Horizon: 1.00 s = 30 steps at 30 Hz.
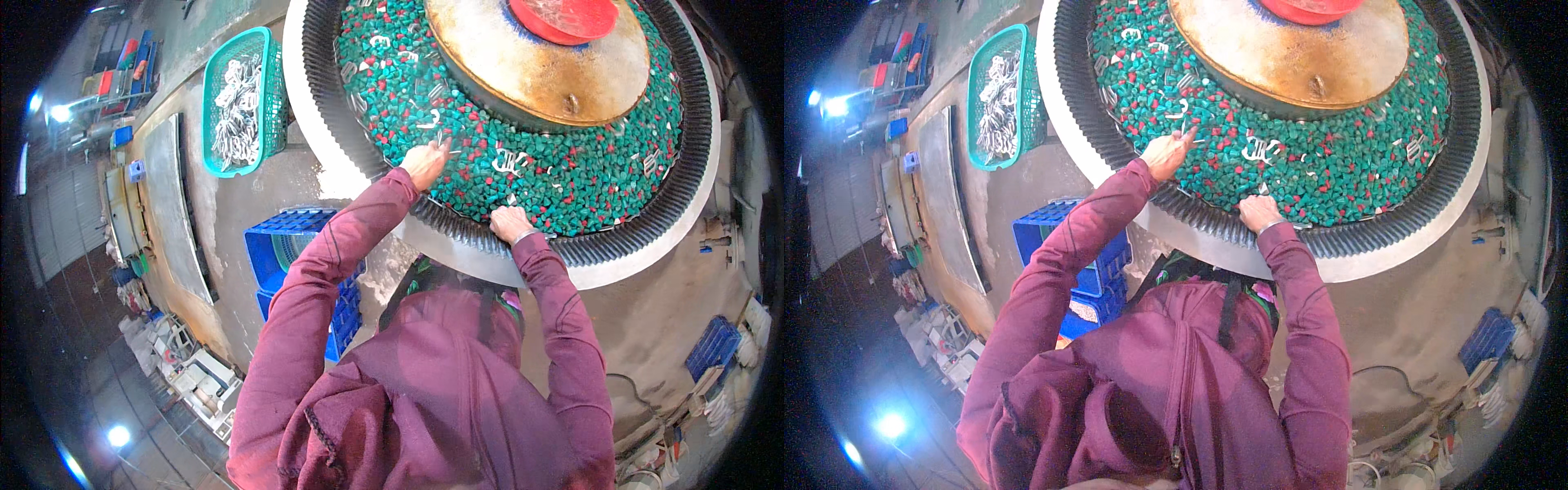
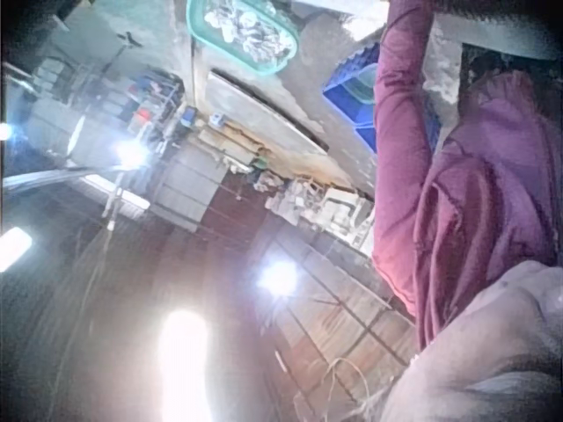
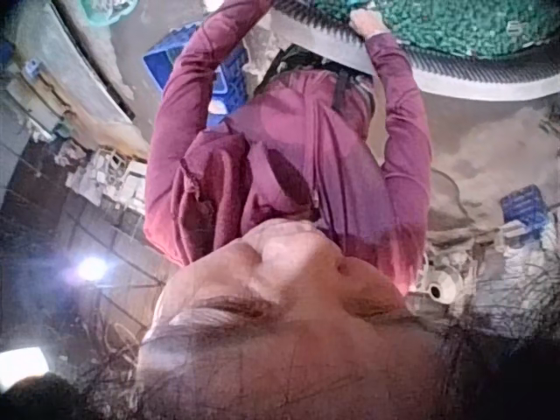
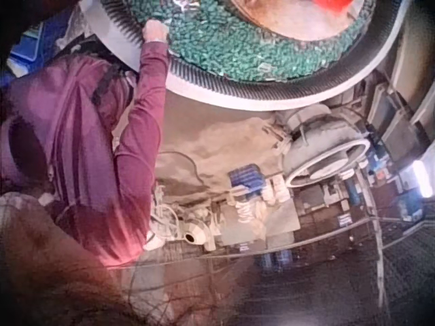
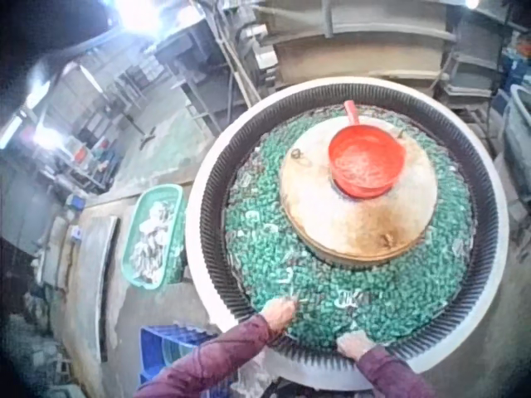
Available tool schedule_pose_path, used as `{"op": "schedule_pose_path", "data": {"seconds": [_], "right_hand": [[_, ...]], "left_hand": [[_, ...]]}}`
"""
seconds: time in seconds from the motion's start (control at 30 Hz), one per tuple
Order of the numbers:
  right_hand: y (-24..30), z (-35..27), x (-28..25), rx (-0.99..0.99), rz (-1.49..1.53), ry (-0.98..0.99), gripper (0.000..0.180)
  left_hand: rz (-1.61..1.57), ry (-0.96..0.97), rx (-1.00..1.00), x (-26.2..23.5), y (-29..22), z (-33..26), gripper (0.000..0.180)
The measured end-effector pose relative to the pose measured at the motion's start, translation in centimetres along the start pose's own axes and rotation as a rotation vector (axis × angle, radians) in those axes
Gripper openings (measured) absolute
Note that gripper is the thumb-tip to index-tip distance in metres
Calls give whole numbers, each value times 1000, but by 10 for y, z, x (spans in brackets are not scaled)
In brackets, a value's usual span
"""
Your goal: The person sorts small white plastic clips from a rotating vibratory bowl filled with green and red plastic pellets. They pick clips by hand and place them into a red scoop, then transfer the collected clips into a green basket.
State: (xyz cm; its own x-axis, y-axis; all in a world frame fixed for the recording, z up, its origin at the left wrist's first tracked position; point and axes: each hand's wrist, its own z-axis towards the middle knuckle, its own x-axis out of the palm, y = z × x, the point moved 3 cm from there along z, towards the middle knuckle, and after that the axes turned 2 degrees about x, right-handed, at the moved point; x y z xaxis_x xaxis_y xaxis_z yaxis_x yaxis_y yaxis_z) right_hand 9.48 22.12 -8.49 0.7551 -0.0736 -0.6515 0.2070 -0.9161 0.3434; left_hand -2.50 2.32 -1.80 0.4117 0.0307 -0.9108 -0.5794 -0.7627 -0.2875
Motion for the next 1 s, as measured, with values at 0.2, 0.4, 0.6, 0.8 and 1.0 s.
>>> {"op": "schedule_pose_path", "data": {"seconds": [0.2, 0.4, 0.6, 0.8, 1.0], "right_hand": [[-33, -33, -65, -71, 909, -267, 26], [-12, -47, -100, -346, 2329, -64, 28], [32, -39, -110, -61, 2564, 7, 45], [15, -69, -150, -154, 2154, -129, 29], [-15, -118, -297, -192, 1578, -720, 30]], "left_hand": [[-276, -239, -44, -85, -24, -5, 19], [-472, -92, 102, -121, -103, -20, 22], [-352, -210, 60, -107, -124, 4, 38], [-459, -423, -570, -73, 52, 9, 56], [-188, -198, -1145, 57, 143, 8, 78]]}}
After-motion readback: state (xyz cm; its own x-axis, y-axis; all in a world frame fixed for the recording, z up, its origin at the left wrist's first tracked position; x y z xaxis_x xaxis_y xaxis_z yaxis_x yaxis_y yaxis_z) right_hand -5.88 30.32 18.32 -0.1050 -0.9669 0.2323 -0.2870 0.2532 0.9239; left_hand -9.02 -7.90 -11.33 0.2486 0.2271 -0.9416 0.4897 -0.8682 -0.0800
